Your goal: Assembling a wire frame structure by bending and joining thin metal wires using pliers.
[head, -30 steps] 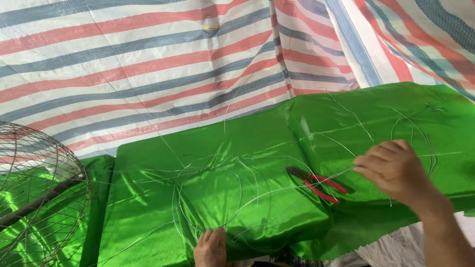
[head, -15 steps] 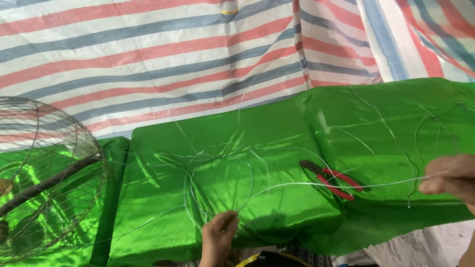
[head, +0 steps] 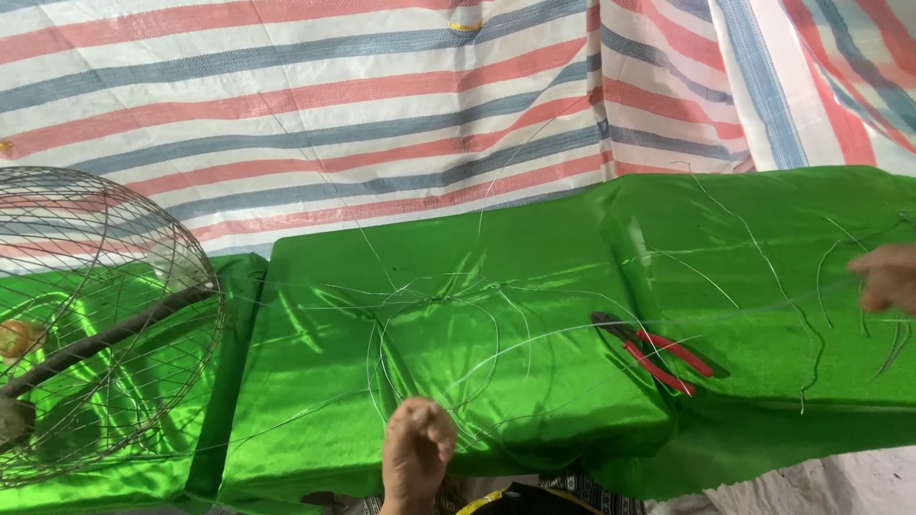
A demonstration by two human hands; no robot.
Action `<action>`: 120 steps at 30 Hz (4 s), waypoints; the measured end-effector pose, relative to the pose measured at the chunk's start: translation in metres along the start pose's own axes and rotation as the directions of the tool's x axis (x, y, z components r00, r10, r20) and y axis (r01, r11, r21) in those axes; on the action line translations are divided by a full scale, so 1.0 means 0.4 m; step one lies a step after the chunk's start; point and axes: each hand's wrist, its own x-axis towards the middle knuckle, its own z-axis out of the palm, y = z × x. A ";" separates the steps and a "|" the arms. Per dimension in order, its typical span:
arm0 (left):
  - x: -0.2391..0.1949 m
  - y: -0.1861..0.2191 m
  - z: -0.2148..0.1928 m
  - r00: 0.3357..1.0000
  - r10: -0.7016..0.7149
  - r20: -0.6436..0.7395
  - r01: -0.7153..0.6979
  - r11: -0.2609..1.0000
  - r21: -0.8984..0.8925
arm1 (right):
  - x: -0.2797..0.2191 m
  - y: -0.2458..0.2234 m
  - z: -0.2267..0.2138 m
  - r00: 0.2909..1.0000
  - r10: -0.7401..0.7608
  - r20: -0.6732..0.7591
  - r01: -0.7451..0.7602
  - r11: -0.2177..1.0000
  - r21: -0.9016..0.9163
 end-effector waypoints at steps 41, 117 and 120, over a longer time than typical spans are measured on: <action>0.066 -0.134 0.073 0.918 -0.038 0.396 -0.397 -0.121 0.910 | -0.705 0.227 0.864 0.437 -0.899 -0.027 0.721 0.333 0.607; 0.119 0.178 0.143 0.831 -0.477 0.285 0.271 0.796 0.541 | -0.589 -0.167 1.340 0.194 -0.979 0.063 0.932 0.204 0.301; 0.118 0.192 0.160 0.805 -0.508 0.307 0.242 0.753 0.612 | -0.602 -0.169 1.336 0.197 -0.976 0.092 0.924 0.216 0.314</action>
